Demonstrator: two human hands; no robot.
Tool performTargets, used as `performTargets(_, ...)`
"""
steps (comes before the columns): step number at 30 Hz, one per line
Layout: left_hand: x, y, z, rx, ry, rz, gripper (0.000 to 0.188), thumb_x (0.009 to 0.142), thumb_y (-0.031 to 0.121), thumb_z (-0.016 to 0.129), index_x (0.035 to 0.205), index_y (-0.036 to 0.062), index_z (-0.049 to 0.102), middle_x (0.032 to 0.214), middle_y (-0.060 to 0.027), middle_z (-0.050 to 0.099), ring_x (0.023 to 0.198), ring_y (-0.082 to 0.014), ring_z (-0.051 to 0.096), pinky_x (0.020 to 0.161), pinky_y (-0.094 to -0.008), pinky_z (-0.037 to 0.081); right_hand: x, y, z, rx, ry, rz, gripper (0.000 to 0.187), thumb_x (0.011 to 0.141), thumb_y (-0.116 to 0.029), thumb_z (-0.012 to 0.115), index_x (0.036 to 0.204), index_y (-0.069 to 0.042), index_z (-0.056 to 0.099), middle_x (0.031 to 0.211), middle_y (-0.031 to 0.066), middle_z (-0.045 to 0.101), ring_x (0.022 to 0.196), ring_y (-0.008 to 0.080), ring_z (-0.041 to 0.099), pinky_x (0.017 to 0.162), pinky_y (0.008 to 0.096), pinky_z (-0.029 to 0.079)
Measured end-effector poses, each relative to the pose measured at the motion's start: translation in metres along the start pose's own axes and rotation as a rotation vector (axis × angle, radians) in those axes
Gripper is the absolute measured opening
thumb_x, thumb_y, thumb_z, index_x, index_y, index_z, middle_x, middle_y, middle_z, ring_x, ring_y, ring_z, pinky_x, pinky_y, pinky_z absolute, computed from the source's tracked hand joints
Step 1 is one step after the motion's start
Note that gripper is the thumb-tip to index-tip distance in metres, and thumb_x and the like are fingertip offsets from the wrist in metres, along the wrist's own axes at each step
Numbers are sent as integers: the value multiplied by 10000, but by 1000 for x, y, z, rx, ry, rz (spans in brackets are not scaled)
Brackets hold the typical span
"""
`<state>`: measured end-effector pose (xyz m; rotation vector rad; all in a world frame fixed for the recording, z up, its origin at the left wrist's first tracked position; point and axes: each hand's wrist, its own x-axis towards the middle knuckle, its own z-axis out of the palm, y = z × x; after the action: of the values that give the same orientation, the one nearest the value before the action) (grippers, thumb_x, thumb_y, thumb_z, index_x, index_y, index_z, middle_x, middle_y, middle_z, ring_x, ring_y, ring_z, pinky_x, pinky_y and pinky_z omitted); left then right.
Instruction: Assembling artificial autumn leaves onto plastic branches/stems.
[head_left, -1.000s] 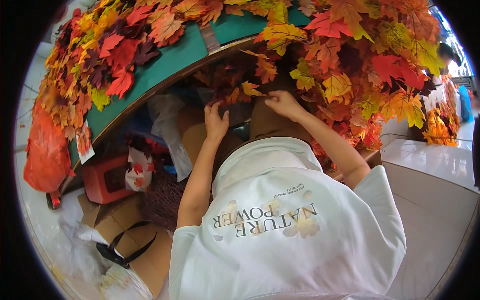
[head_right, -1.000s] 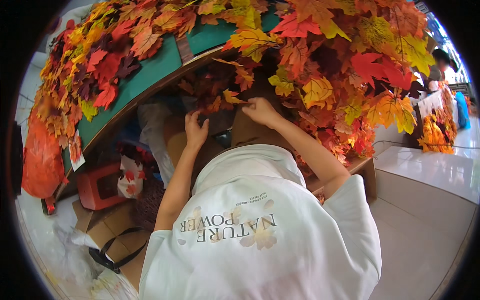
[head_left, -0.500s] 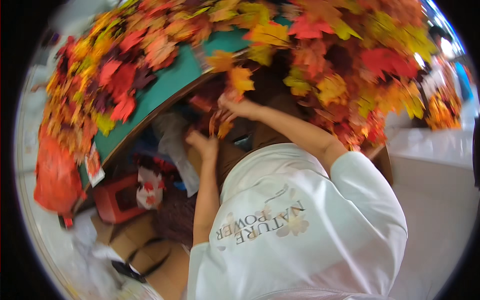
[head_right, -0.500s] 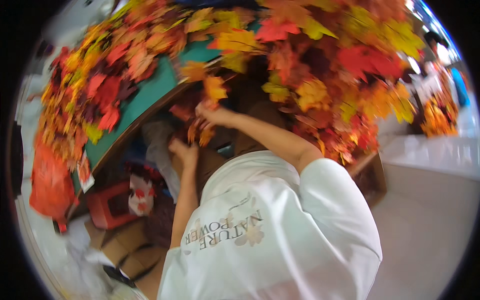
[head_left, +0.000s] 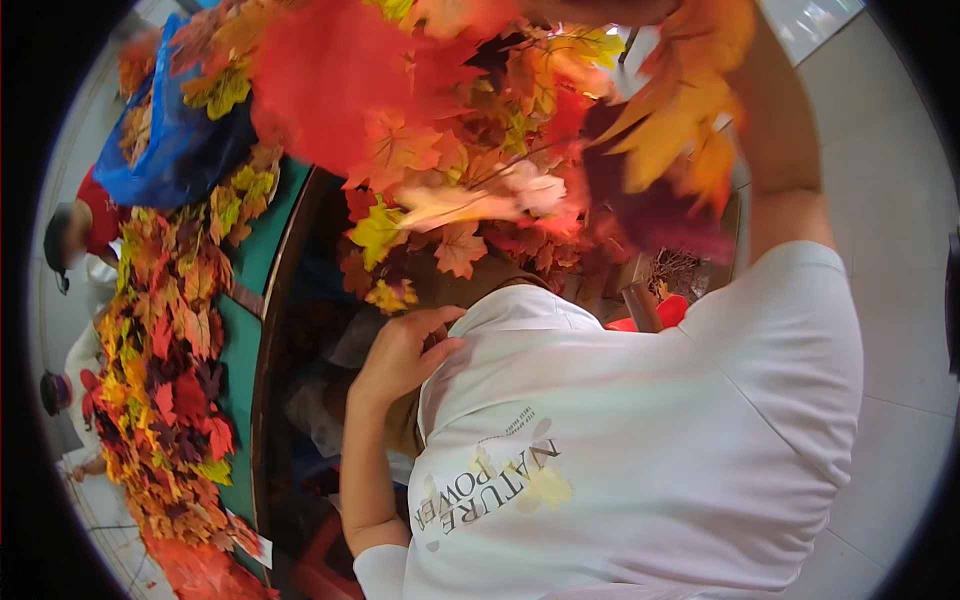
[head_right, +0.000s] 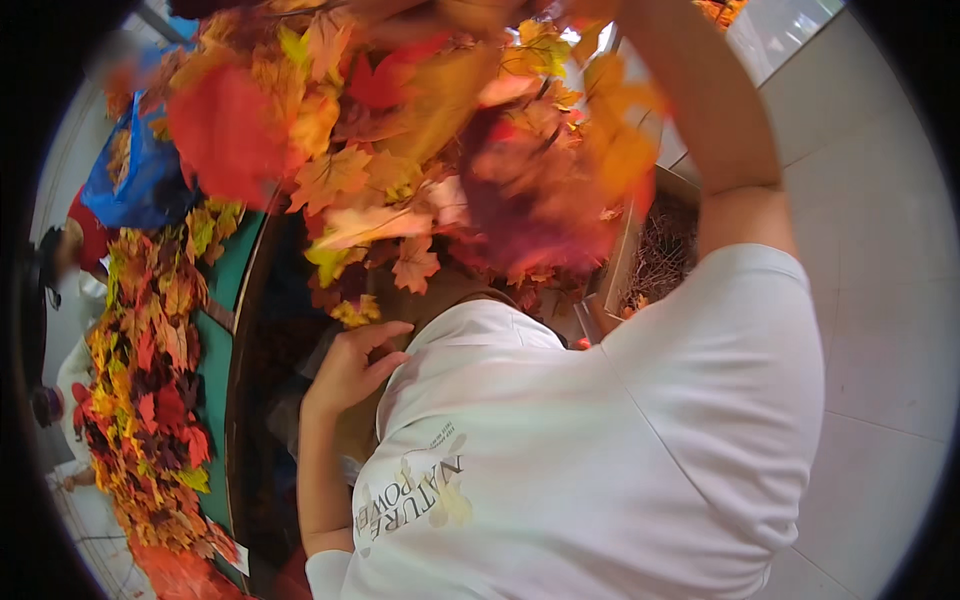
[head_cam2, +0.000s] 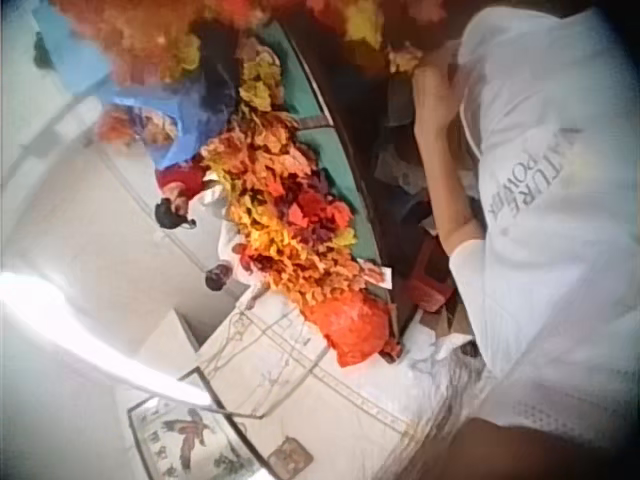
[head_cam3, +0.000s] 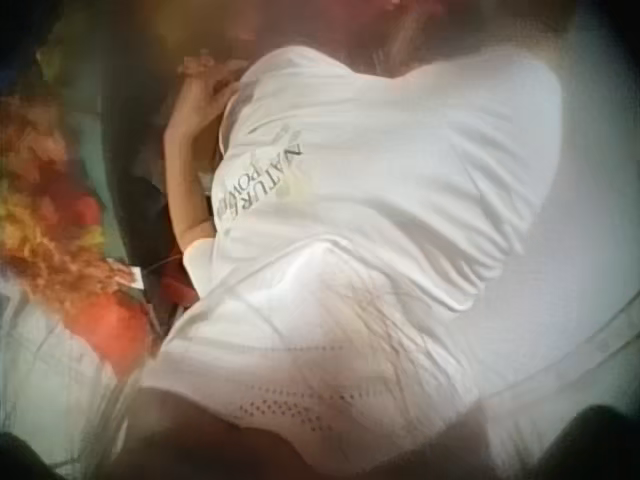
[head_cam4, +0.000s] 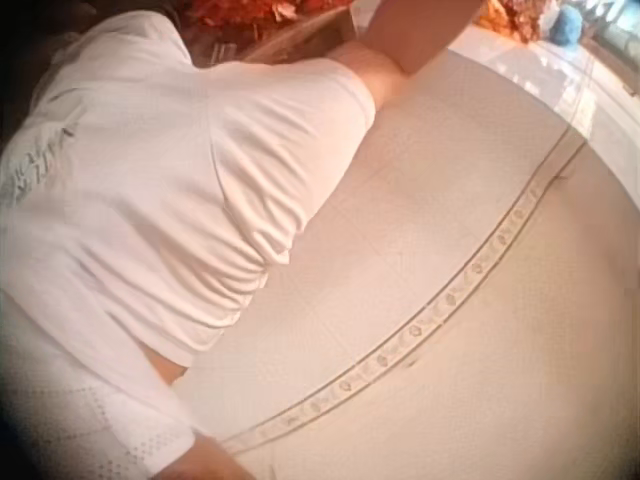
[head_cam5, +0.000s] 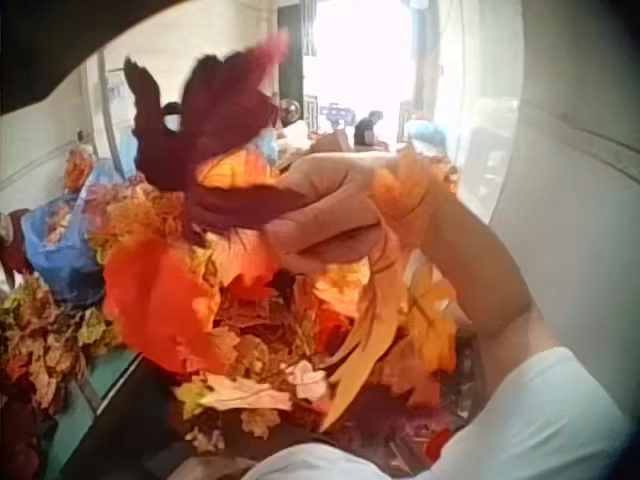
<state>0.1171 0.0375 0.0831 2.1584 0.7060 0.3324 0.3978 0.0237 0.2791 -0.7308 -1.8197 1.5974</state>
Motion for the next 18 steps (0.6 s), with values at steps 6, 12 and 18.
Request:
performTargets(6,46,26,-29,-254,-301,-197,303,772,76,680,1065,36,614,736,-54,579,632,-126,543,582,-246,446,-85,-13,-22,230,-137,-83,313,950,-285,455,895,-1,574,757,85,591,653,130,582,571,265,472)
performTargets(12,91,33,-12,-227,-442,-90,297,791,73,664,1073,15,593,849,-95,583,756,-166,581,667,-282,477,-159,-19,-20,509,-280,-147,297,943,-281,471,910,-5,575,782,91,590,670,145,579,587,276,472)
performTargets(18,124,22,-5,-392,-380,-124,272,810,62,646,1076,29,598,877,-70,569,777,-136,570,702,-261,481,-226,-36,-6,743,-416,-191,284,935,-278,486,925,-9,576,807,96,588,688,160,577,603,288,473)
